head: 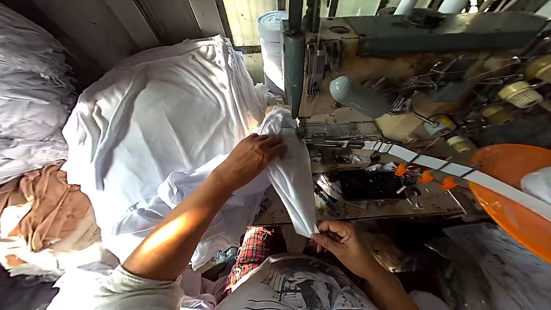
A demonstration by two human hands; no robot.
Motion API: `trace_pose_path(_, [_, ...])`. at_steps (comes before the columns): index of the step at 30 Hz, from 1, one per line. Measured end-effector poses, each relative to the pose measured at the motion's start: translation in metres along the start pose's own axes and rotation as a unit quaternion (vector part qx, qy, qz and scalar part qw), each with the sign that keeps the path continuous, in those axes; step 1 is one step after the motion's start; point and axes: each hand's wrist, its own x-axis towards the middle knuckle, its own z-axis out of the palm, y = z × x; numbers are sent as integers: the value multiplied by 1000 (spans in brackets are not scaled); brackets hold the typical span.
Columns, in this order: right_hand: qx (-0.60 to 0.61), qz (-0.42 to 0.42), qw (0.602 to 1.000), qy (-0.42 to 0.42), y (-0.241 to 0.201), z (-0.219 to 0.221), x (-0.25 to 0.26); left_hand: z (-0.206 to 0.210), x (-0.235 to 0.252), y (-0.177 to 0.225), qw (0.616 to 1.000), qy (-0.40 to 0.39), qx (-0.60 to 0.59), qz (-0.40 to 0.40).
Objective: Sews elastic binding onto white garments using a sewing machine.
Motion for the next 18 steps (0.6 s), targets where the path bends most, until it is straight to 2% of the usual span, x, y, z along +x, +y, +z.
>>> trace_pose_path(5, [-50, -15, 998, 40, -3, 0, 29, 2, 30, -29, 999, -33, -29, -22])
trace_pose_path(10, [-82, -14, 995, 64, -6, 0, 56, 12, 46, -58, 998, -8, -43, -36])
trace_pose_path(13, [-77, -30, 995, 63, -4, -2, 76, 14, 44, -71, 995, 66, -54, -52])
trace_pose_path(15, [-72, -40, 995, 63, -5, -3, 86, 3, 41, -65, 986, 127, -77, -72])
trace_pose_path(18, [-68, -52, 995, 48, -4, -4, 86, -17, 31, -40, 978, 138, -149, -37])
